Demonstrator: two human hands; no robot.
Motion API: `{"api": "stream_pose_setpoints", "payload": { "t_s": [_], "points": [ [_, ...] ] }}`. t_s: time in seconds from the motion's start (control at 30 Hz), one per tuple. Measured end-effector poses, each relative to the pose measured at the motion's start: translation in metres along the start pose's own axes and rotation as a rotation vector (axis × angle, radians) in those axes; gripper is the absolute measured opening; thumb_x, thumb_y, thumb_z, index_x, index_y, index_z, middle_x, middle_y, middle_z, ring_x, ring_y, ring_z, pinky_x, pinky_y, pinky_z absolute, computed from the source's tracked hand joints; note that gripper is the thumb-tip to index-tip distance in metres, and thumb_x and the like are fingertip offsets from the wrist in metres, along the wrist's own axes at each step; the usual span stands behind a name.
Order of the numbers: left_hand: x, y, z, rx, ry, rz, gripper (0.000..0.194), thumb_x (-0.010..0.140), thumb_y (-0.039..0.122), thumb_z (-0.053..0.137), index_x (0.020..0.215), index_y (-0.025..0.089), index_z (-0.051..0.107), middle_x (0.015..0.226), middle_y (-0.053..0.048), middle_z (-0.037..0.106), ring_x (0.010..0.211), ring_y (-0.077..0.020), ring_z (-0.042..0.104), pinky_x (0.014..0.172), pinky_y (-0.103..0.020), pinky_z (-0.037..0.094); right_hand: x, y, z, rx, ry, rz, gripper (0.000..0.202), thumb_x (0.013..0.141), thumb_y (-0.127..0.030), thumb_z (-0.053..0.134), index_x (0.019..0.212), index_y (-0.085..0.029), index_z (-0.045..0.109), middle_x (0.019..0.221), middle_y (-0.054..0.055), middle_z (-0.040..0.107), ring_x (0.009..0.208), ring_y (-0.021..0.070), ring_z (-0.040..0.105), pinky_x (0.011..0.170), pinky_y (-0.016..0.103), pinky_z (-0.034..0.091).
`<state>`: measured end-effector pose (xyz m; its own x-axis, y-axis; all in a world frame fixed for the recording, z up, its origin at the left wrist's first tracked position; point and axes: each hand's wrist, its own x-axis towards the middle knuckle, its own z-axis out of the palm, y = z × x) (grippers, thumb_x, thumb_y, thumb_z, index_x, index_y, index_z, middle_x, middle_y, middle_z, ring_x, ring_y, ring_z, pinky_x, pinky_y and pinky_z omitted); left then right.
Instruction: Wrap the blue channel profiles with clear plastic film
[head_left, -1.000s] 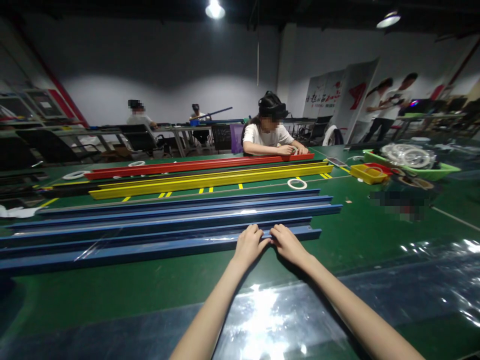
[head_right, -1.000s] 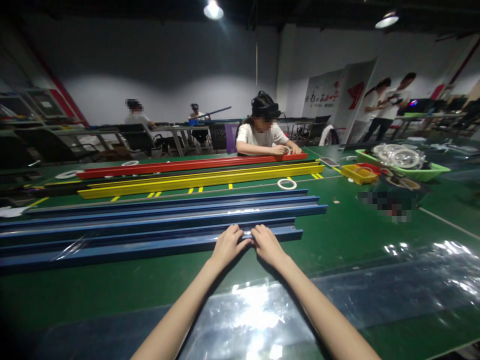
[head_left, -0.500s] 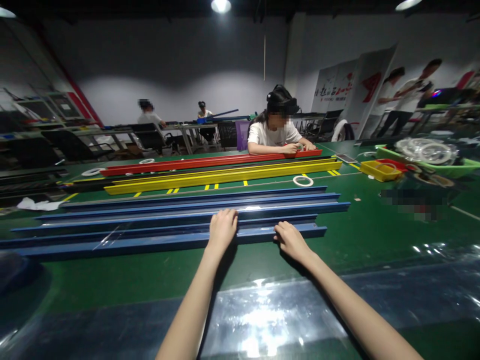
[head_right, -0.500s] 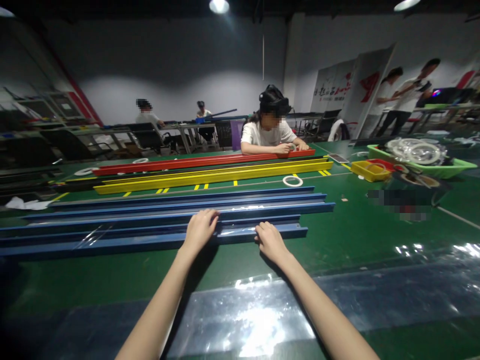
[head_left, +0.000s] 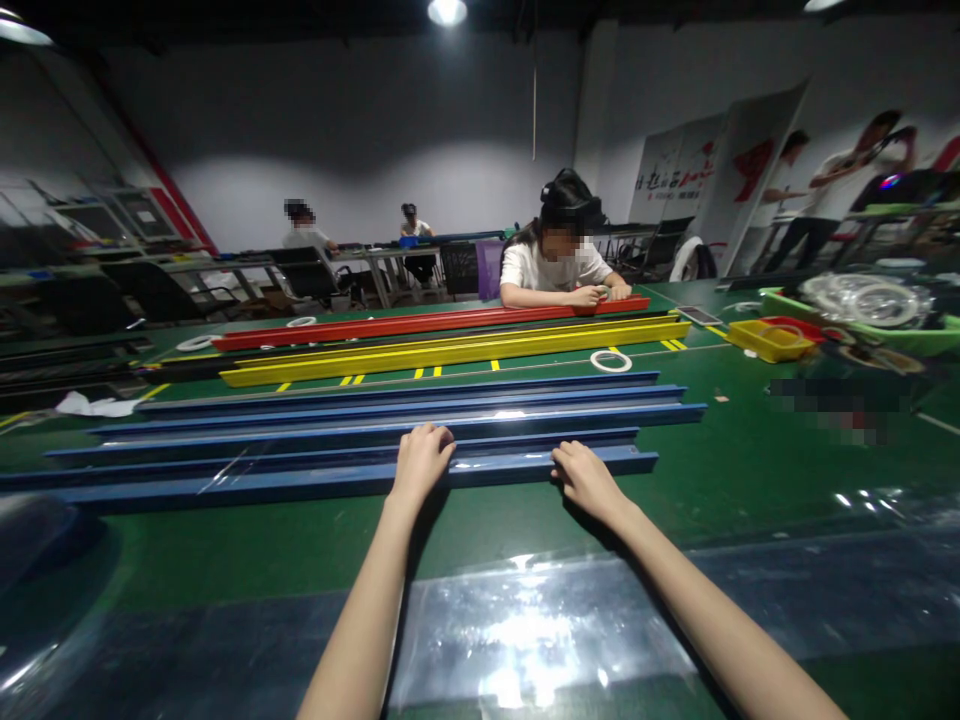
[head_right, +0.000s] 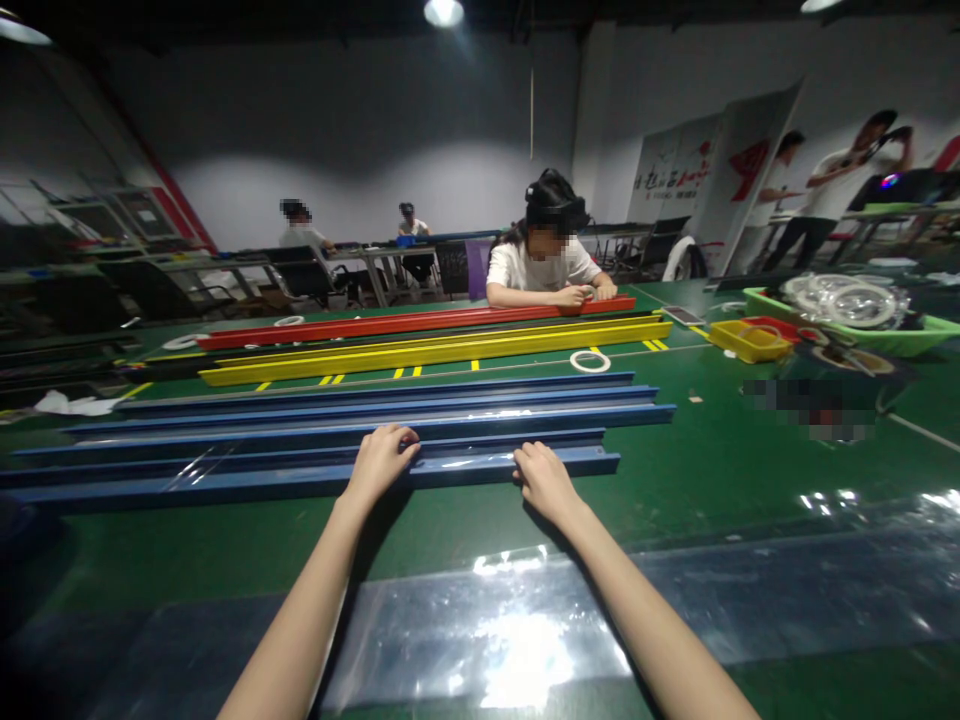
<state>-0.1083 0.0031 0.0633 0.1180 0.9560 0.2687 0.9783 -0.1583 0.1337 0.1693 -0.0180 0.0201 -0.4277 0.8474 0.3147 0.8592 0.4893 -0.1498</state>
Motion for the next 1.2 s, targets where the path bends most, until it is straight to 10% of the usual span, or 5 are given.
{"api": "stream_pose_setpoints", "payload": {
  "t_s": [0.73, 1.2],
  "points": [
    [-0.016, 0.034, 0.014, -0.090, -0.107, 0.435, 0.031, 0.088, 0.045, 0.044, 0.094, 0.019, 0.061, 0.100, -0.003, 0.062, 0.095, -0.0181, 0.054, 0.083, -0.030, 0.038, -0.053, 0.109, -0.031, 0.040, -0.042, 0.160, 0.012, 0.078, -0.015, 0.043, 0.079, -0.018, 0.055, 0.081, 0.008, 0.057, 0.082, 0.0210, 0.051, 0.072, 0.029, 0.038],
    [-0.023, 0.042, 0.029, 0.040, -0.045, 0.465, 0.032, 0.091, 0.042, 0.039, 0.097, 0.019, 0.059, 0.100, -0.004, 0.060, 0.093, -0.0186, 0.052, 0.077, -0.030, 0.038, -0.060, 0.122, -0.028, 0.013, -0.018, 0.188, 0.011, 0.079, -0.018, 0.044, 0.079, -0.018, 0.055, 0.082, 0.008, 0.057, 0.081, 0.0207, 0.050, 0.070, 0.029, 0.037]
  ]
}}
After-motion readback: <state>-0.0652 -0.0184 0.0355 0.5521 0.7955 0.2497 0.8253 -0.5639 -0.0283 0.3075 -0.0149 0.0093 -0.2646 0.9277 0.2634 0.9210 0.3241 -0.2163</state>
